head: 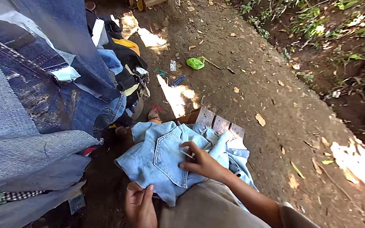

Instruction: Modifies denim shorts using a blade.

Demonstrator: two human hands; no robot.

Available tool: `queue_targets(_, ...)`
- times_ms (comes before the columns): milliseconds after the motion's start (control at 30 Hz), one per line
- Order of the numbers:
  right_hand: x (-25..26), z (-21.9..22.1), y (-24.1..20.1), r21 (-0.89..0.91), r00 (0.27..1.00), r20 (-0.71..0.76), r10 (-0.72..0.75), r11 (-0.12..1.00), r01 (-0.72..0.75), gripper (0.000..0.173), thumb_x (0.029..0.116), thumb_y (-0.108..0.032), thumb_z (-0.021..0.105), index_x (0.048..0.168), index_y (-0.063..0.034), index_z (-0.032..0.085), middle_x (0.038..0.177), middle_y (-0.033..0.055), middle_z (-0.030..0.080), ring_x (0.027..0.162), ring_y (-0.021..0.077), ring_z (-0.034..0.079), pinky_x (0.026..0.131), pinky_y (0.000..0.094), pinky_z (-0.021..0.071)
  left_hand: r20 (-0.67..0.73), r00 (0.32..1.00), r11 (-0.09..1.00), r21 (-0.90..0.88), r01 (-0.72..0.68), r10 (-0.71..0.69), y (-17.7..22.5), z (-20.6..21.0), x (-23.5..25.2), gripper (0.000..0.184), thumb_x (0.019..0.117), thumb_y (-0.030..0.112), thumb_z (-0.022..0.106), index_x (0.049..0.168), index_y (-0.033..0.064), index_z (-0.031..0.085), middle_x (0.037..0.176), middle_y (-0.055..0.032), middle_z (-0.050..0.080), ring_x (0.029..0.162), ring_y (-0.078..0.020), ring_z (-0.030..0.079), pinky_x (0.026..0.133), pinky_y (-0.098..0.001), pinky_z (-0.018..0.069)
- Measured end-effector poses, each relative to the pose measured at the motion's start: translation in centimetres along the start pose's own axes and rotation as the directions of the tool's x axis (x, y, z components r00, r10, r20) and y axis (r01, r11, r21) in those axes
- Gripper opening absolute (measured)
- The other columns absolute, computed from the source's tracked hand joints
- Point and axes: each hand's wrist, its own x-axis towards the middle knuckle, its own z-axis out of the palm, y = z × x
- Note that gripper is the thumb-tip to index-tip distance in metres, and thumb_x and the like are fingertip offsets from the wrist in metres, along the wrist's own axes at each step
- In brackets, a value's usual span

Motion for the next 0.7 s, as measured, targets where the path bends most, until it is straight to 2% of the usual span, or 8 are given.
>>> queue_targets(133, 0.4, -0.2, 1.3, 0.284, 0.984, -0.122, 0.127, 0.955, -0.088, 0.073, 0.0907, -0.031, 0.073, 0.147, 0.0030, 0.041, 0.093, 0.0036, 0.064, 0.072, 0.0066, 0.059, 0.066, 0.0251, 0.0519, 0.014, 0.968, 0.953, -0.171, 0.249, -0.251, -0.7, -0.4, -0.9, 0.044, 0.0757, -0.014, 0.044, 0.105, 0.0145, 0.060, 0.095, 0.0075, 0.074, 0.089, -0.0019, 0.071, 0.079, -0.0241, 0.0605)
queue_targets(200, 0.7, 0.1, 1.6, 0.398, 0.976, -0.131, 0.175, 0.911, -0.110, 0.071, 0.0890, -0.031, 0.072, 0.145, 0.0009, 0.044, 0.093, -0.0017, 0.064, 0.072, 0.0013, 0.057, 0.064, 0.0193, 0.0491, 0.048, 0.962, 0.912, -0.307, 0.271, -0.270, -1.3, -1.0, -0.9, 0.042, 0.0763, -0.010, 0.054, 0.110, 0.0138, 0.064, 0.100, 0.0029, 0.076, 0.094, -0.0062, 0.072, 0.083, -0.0280, 0.0610)
queue_targets(300, 0.3, 0.9, 2.1, 0.257, 0.983, -0.131, 0.129, 0.962, -0.093, 0.056, 0.0855, -0.034, 0.078, 0.127, 0.0014, 0.064, 0.098, 0.0051, 0.062, 0.076, 0.0047, 0.055, 0.069, 0.0217, 0.0485, 0.196, 0.933, 0.874, -0.335, 0.353, -0.301, -1.3, -2.8, -1.3, 0.037, 0.0777, 0.017, 0.078, 0.113, 0.0206, 0.071, 0.106, 0.0011, 0.077, 0.100, -0.0097, 0.073, 0.085, -0.0312, 0.0608)
queue_targets(367, 0.2, 1.4, 2.3, 0.163, 0.988, -0.149, 0.050, 0.986, -0.025, 0.050, 0.0850, -0.036, 0.078, 0.115, 0.0027, 0.068, 0.095, 0.0069, 0.060, 0.075, 0.0035, 0.051, 0.067, 0.0193, 0.0441, 0.241, 0.886, 0.871, -0.208, 0.445, -0.395, -0.2, -3.8, -1.0, 0.024, 0.0784, 0.035, 0.077, 0.101, 0.0263, 0.078, 0.097, 0.0028, 0.079, 0.087, -0.0067, 0.074, 0.073, -0.0271, 0.0615)
queue_targets(467, 0.1, 1.0, 2.3, 0.165, 0.988, -0.146, -0.054, 0.983, 0.078, 0.040, 0.0897, -0.029, 0.074, 0.110, 0.0046, 0.068, 0.101, 0.0078, 0.057, 0.080, -0.0001, 0.049, 0.069, 0.0140, 0.0417, 0.301, 0.857, 0.903, 0.030, 0.429, -0.417, 1.1, -5.4, 1.3, 0.042, 0.0830, 0.066, 0.066, 0.105, 0.0306, 0.076, 0.094, 0.0055, 0.078, 0.073, -0.0057, 0.074, 0.056, -0.0240, 0.0598)
queue_targets(533, 0.0, 0.0, 1.8, 0.166, 0.986, -0.101, -0.130, 0.975, 0.145, 0.035, 0.0938, -0.026, 0.071, 0.112, 0.0042, 0.067, 0.105, 0.0096, 0.063, 0.082, 0.0002, 0.054, 0.072, 0.0153, 0.0455, 0.147, 0.935, 0.939, 0.176, 0.296, -0.323, 1.9, -4.6, 2.1, 0.047, 0.0837, 0.063, 0.071, 0.112, 0.0248, 0.066, 0.096, 0.0101, 0.077, 0.080, -0.0025, 0.073, 0.065, -0.0231, 0.0614)
queue_targets(600, 0.0, -1.1, 0.9, 0.156, 0.970, -0.077, -0.230, 0.958, 0.239, 0.031, 0.0958, -0.022, 0.069, 0.111, 0.0045, 0.067, 0.099, 0.0083, 0.068, 0.079, -0.0009, 0.058, 0.072, 0.0153, 0.0488, 0.077, 0.972, 0.946, 0.256, 0.198, -0.224, 2.1, -3.0, 3.1, 0.072, 0.0870, 0.049, 0.074, 0.133, 0.0049, 0.040, 0.107, 0.0113, 0.066, 0.096, 0.0009, 0.068, 0.082, -0.0227, 0.0604)
queue_targets(700, 0.2, -2.0, -0.9, 0.016, 0.890, -0.087, -0.447, 0.893, 0.450, 0.027, 0.0978, -0.021, 0.067, 0.105, 0.0050, 0.067, 0.098, 0.0107, 0.068, 0.088, 0.0037, 0.062, 0.080, 0.0169, 0.0506, -0.019, 0.959, 0.954, 0.091, 0.284, -0.284, 1.9, -0.6, 4.0, 0.040, 0.0838, 0.008, 0.067, 0.120, 0.0049, 0.050, 0.093, 0.0051, 0.074, 0.084, -0.0060, 0.073, 0.074, -0.0275, 0.0637)
